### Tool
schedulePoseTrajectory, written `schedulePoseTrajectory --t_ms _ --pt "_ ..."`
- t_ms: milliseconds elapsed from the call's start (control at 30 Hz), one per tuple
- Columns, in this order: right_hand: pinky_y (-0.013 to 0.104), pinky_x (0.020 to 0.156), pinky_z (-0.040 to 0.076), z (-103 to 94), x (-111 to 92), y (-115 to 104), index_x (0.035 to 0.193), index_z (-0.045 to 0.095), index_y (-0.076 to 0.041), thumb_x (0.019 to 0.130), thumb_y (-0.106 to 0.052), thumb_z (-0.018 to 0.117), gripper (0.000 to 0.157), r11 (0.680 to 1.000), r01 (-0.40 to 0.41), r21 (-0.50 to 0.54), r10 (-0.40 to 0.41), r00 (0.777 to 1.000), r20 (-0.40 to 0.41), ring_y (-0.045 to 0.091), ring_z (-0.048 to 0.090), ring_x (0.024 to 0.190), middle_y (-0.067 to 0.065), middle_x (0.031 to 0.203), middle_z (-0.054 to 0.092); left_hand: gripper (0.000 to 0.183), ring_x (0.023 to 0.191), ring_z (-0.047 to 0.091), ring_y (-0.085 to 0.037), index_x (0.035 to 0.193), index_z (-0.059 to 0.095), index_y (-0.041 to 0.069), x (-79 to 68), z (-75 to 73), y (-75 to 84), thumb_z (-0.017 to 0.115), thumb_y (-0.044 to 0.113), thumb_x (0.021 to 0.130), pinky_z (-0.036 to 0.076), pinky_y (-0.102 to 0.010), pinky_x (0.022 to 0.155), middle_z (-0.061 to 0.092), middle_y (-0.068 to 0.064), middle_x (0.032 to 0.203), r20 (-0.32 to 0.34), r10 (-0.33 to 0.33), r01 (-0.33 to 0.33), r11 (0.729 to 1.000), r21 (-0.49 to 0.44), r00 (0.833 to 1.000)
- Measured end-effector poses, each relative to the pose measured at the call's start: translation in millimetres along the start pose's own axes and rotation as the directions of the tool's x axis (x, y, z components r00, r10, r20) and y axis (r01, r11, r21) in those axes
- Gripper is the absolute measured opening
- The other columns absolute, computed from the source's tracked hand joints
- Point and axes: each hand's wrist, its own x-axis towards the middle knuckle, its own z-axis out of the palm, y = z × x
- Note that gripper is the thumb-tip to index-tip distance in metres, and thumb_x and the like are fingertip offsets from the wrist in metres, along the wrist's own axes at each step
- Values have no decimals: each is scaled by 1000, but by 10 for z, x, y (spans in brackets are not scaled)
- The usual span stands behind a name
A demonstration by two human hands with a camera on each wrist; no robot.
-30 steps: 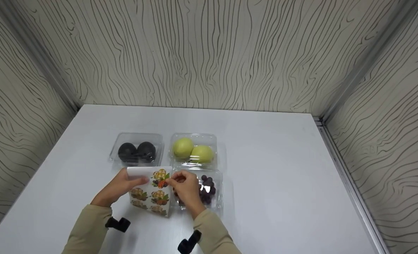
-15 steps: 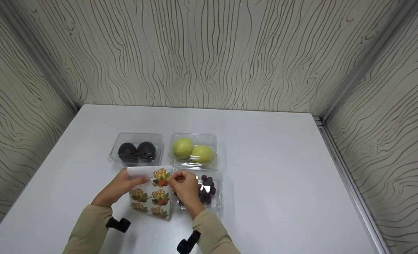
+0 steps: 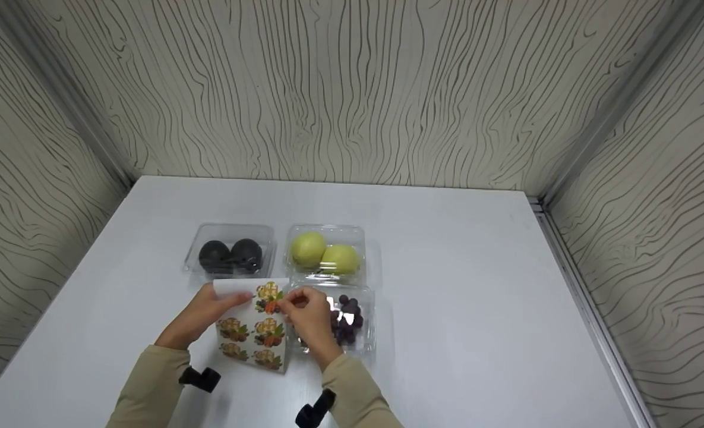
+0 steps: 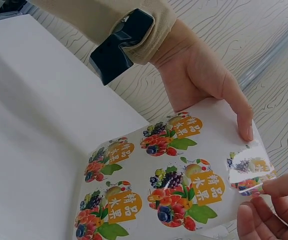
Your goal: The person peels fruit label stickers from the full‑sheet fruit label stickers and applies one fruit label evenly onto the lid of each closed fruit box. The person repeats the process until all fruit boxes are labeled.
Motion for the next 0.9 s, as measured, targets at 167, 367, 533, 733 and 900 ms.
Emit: schedulePoseTrajectory --t_ms 167,367,533,733,900 --pt "27 69 58 14 -17 -17 89 63 6 85 -7 70 16 999 3 -47 -3 1000 -3 5 61 71 -3 77 65 37 86 67 -12 115 60 -2 10 18 -4 67 24 89 55 -30 84 70 -16 106 -51 -18 18 1000 -10 999" --pt "29 71 59 22 -18 -33 89 63 6 85 -6 70 15 999 2 -46 -2 1000 9 6 62 71 -4 77 66 35 84 68 -12 112 61 -1 26 0 -22 67 24 89 54 -27 80 72 -15 102 -51 -20 19 1000 -23 998" --pt "29 72 60 20 -16 -33 88 63 7 85 -5 69 14 1000 4 -26 -4 1000 23 5 63 72 -3 78 66 33 83 68 -12 110 62 -1 39 -13 -31 66 24 88 54 -27 80 72 -13 99 -62 -42 41 999 -21 997" --pt "27 72 60 10 -20 -37 91 62 9 86 -4 68 15 1000 16 -2 -16 999 35 5 64 73 -1 81 67 32 81 68 -13 108 62 0 44 -12 -18 67 24 88 55 -29 80 73 -13 96 -116 -86 83 996 -32 989" --pt "25 69 58 -12 -26 -45 91 63 6 86 -6 68 14 1000 4 -26 -4 1000 20 5 62 70 -3 78 65 34 81 69 -13 111 61 2 52 -32 -23 68 26 88 55 -29 81 73 -12 97 -136 -96 95 995 -13 986"
